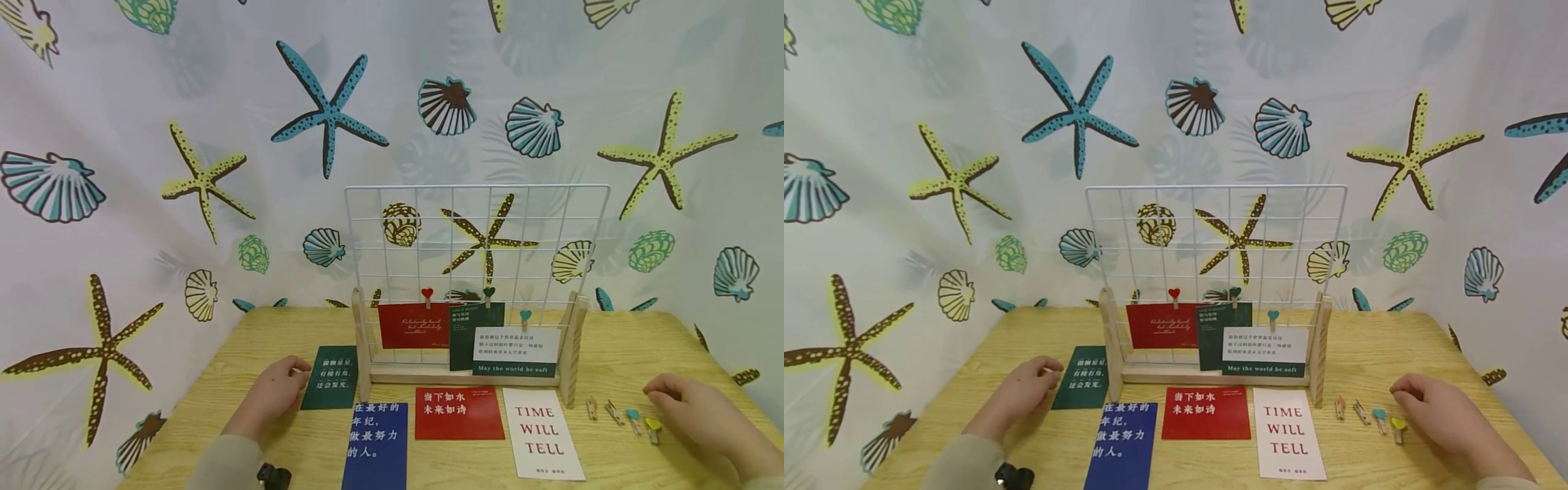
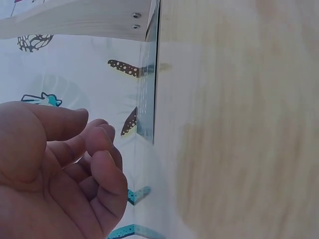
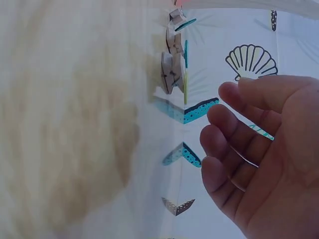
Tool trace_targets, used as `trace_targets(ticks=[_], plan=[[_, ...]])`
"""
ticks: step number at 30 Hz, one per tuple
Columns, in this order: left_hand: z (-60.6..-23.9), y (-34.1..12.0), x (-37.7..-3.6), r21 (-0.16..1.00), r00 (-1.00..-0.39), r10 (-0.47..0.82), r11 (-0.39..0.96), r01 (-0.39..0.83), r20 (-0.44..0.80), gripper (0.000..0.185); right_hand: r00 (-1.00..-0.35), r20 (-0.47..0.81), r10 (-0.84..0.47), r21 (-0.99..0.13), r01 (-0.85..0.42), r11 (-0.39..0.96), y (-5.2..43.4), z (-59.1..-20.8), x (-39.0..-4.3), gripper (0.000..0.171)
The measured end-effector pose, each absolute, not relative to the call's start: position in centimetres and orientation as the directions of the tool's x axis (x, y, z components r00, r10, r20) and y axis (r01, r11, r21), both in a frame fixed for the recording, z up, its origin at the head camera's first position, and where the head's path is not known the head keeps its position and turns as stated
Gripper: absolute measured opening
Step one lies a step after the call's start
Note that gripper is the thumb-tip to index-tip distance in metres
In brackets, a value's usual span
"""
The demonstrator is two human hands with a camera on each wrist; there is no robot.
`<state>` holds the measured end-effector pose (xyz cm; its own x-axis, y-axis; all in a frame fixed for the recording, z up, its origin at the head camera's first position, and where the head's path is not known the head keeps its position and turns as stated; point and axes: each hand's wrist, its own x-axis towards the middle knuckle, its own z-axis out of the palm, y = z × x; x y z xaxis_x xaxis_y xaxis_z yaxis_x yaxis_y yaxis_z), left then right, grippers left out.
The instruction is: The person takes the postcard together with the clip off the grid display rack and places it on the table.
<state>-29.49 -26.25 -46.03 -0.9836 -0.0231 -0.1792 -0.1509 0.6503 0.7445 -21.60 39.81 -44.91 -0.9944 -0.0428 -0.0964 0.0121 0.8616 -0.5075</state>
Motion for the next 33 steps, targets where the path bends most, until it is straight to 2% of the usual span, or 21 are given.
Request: trace_targets(ticks=[9, 16, 33], plan=[[-45.5, -25.4, -28.9, 0.741, -0.991, -0.023, 0.661, -0.114, -0.132, 0.032, -0.999, -0.025, -0.039, -0.485, -0.022, 0.874, 38.1, -44.3, -21.3, 0.035], [-44.8, -24.7, -28.4, 0.765, -0.996, -0.028, 0.638, -0.084, -0.087, 0.031, -0.996, -0.007, -0.092, -0.522, -0.074, 0.849, 37.4, -43.9, -21.5, 0.034], [-43.5, -22.6, -27.1, 0.709, -0.999, 0.011, 0.705, 0.030, 0.032, 0.024, -0.987, 0.070, -0.147, -0.521, -0.162, 0.838, 34.8, -42.8, -21.5, 0.034]])
